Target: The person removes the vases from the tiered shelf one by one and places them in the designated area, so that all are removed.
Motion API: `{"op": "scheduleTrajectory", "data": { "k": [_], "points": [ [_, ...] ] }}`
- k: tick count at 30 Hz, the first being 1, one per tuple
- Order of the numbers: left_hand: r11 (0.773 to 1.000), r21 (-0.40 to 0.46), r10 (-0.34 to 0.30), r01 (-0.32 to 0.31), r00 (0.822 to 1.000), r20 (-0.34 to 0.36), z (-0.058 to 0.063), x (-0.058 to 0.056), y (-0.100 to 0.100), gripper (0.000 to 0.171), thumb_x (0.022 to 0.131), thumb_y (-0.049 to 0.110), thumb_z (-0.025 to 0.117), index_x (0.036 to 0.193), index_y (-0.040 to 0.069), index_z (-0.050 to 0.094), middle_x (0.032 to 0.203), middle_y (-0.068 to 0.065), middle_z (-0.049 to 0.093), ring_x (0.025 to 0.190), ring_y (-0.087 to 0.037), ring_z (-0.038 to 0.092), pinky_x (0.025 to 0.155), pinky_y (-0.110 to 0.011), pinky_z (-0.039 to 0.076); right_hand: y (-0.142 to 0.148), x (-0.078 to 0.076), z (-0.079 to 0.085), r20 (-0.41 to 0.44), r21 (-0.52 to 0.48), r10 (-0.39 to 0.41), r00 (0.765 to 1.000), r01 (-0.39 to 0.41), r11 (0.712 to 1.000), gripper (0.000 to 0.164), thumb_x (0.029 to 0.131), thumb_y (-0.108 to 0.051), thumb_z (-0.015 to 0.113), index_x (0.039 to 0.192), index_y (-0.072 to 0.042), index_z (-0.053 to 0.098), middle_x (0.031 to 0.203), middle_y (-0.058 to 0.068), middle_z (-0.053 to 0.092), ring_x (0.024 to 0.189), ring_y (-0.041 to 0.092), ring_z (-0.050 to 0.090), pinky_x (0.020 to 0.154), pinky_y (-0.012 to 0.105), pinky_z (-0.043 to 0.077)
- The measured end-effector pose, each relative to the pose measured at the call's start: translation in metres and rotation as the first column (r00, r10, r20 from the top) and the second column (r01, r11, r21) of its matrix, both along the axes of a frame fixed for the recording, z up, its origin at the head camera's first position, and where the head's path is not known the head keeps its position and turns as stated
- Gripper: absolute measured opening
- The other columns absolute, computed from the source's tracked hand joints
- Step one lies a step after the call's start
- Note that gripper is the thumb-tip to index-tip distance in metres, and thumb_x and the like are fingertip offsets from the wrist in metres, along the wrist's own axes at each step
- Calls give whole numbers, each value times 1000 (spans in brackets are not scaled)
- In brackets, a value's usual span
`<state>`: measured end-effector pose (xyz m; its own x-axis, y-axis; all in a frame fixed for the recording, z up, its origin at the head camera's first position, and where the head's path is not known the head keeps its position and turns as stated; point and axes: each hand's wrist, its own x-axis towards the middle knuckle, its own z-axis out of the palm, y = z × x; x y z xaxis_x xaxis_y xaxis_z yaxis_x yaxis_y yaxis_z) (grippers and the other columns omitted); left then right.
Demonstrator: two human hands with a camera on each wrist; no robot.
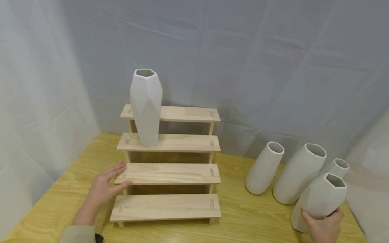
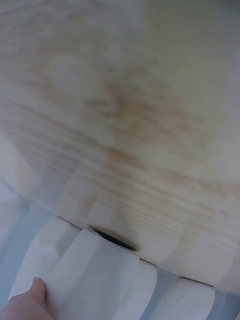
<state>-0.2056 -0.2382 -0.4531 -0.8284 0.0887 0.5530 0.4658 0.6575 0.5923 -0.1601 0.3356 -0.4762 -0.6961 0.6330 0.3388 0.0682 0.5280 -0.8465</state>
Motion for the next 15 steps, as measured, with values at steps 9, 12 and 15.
{"op": "scheduleTrajectory", "data": {
  "k": [9, 12, 15],
  "points": [
    [1000, -6, -1, 1, 1000, -15, 0, 0, 0, 53, 67, 13, 77, 111, -7, 57, 119, -19, 52, 115, -23, 44, 89, -1, 24, 0, -2, 1, 7, -18, 13, 1000, -13, 1000, 85, 63, -7, 71, 131, 3, 22, 115, 30, 38, 100, 46, 41, 81, 56, 34],
    [1000, -9, -4, 3, 999, -38, -1, -1, 0, 52, 66, 12, 77, 110, -8, 58, 117, -19, 53, 111, -33, 46, 89, -1, 25, 1, -1, 0, 0, -18, 18, 1000, -18, 1000, 86, 62, -6, 71, 131, 4, 20, 114, 32, 38, 98, 47, 41, 80, 56, 33],
    [1000, -6, -3, 3, 999, -33, -1, -1, 0, 52, 67, 12, 77, 111, -7, 57, 118, -18, 53, 110, -36, 46, 89, -1, 24, 2, -1, -2, 5, -12, 20, 1000, -20, 1000, 87, 63, -6, 71, 131, 4, 18, 113, 34, 38, 98, 47, 41, 80, 57, 32]
  ]
}}
